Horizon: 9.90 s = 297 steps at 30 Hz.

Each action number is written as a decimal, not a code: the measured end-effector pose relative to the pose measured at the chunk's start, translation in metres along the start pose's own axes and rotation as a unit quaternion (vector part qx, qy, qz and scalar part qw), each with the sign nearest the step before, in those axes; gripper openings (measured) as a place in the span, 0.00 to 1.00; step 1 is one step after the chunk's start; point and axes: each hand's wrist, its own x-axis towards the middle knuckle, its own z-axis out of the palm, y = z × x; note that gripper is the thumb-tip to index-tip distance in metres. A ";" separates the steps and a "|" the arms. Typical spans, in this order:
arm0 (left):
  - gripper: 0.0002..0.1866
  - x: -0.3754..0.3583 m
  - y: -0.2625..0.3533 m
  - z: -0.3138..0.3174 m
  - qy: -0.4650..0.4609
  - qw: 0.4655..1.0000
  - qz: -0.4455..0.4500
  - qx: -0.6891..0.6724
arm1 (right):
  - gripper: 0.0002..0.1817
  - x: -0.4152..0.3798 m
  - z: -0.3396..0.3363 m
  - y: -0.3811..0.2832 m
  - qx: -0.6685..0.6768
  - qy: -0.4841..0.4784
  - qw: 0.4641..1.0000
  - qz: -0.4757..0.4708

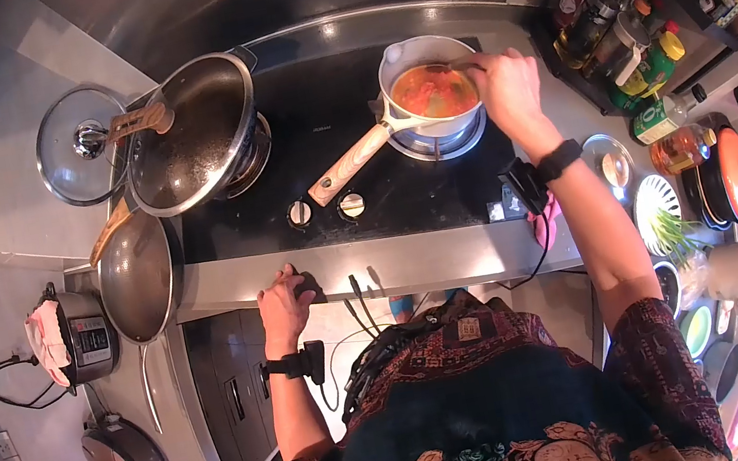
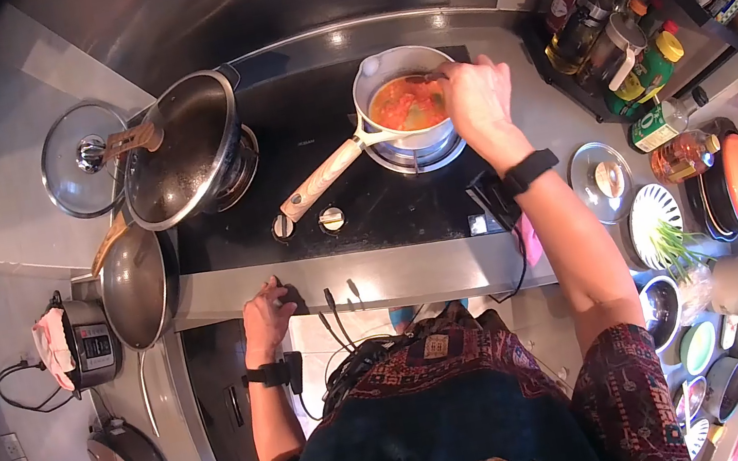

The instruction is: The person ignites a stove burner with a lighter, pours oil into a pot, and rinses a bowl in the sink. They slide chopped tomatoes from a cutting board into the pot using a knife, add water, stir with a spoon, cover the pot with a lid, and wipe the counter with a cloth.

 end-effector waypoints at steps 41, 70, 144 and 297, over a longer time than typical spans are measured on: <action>0.12 -0.012 0.080 -0.099 0.041 0.946 0.148 -0.287 | 0.11 -0.073 -0.071 -0.030 0.000 0.142 0.990 -0.005; 0.13 0.077 0.240 -0.071 -0.342 0.618 0.096 -0.701 | 0.16 -0.352 -0.120 -0.003 0.257 0.179 0.754 0.578; 0.05 0.195 0.277 -0.143 0.175 0.832 0.481 0.213 | 0.09 -0.301 -0.128 0.144 0.474 0.100 0.671 0.561; 0.17 0.104 0.189 -0.117 0.235 0.939 0.171 -0.184 | 0.10 -0.118 -0.092 0.124 0.549 0.023 0.718 0.427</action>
